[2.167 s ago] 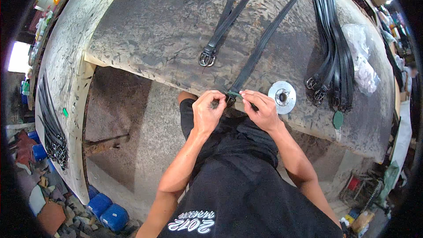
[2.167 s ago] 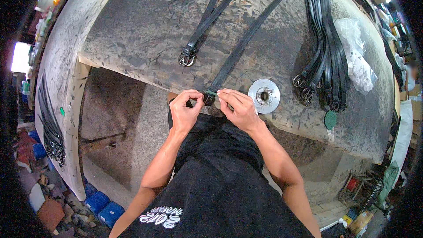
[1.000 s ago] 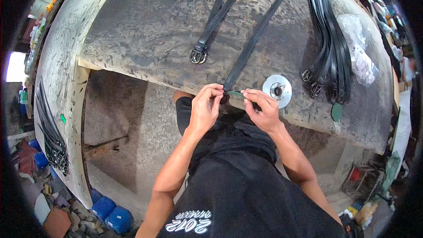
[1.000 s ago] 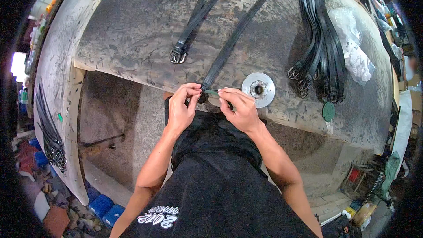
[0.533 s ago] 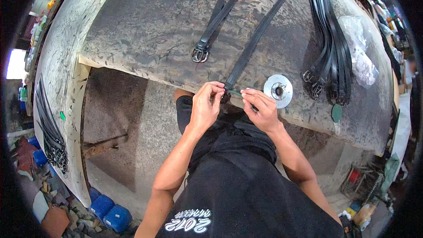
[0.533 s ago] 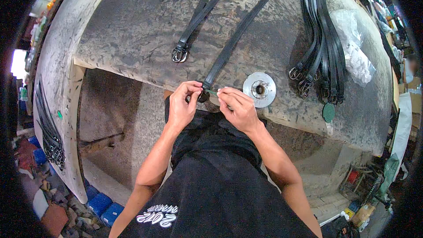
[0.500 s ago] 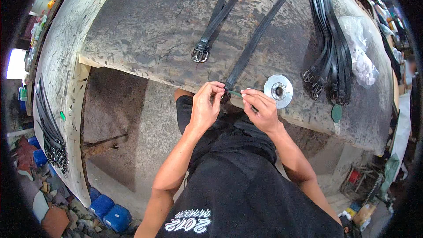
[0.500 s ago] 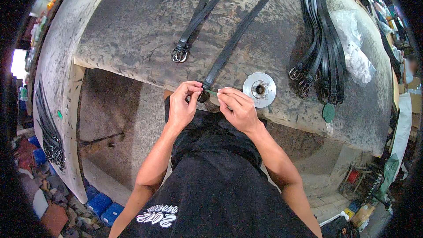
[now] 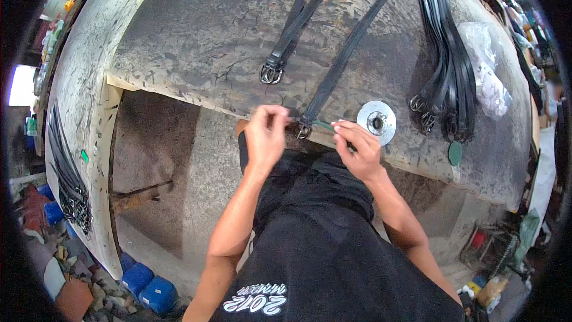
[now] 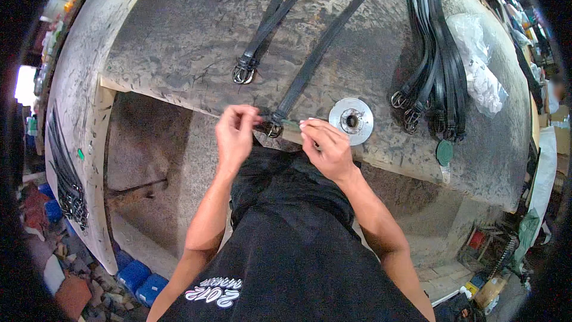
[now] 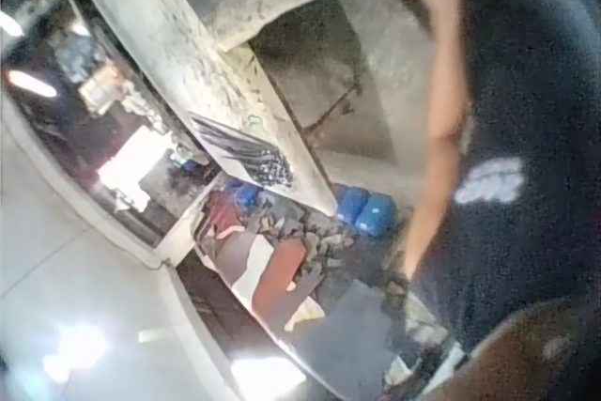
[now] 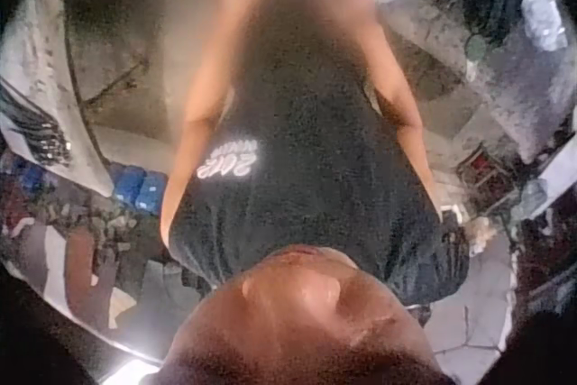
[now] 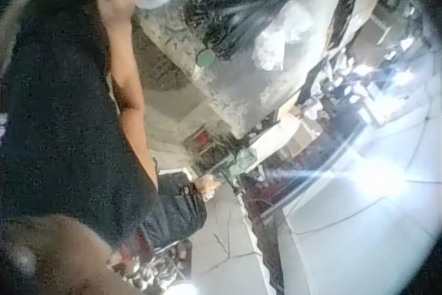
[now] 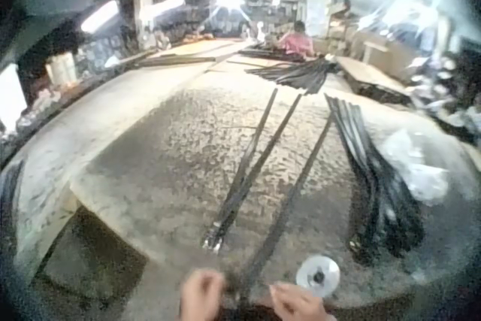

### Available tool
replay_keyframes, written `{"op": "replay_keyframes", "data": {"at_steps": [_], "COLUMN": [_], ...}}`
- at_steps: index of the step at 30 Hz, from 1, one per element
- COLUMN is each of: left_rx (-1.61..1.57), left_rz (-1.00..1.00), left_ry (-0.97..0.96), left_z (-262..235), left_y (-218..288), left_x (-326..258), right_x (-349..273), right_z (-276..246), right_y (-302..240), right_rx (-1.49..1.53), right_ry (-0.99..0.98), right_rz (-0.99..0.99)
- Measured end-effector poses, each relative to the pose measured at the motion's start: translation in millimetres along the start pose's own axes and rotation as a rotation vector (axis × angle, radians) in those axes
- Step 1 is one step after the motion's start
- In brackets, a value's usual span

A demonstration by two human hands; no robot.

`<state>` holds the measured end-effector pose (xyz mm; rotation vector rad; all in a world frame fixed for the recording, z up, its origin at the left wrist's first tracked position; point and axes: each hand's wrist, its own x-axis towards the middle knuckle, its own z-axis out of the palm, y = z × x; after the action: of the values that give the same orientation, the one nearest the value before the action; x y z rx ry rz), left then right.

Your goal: Attaching metal loops or hardware to leather belt straps at a workshop table.

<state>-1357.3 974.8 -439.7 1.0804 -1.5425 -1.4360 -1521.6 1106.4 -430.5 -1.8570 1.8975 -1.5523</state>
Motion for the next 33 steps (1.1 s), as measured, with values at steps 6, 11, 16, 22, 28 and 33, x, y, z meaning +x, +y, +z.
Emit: {"op": "replay_keyframes", "data": {"at_steps": [6, 11, 16, 22, 28, 33], "left_rx": [0.487, 0.76, 0.577, 0.719, 0.808, 0.783], "left_rz": [0.307, 0.349, 0.137, 0.1, 0.547, 0.685], "left_ry": [-0.188, -0.517, -0.791, -0.527, -0.231, -0.365], "left_z": [-6, 9, 0, -4, 10, -1], "left_y": [28, 29, 32, 36, 27, 19], "left_x": [20, 44, 66, 32, 12, 8], "right_x": [2, 14, 11, 17, 26, 31], "right_z": [-45, -95, -100, -105, -88, -42], "right_y": [-9, 7, 26, 33, 37, 28], "right_rx": [0.132, 0.464, 0.354, 0.35, 0.693, 0.696], "right_ry": [0.037, -0.065, -0.334, -0.325, 0.0, 0.088], "right_rz": [0.558, 0.814, 0.91, 0.936, 0.801, 0.776]}}
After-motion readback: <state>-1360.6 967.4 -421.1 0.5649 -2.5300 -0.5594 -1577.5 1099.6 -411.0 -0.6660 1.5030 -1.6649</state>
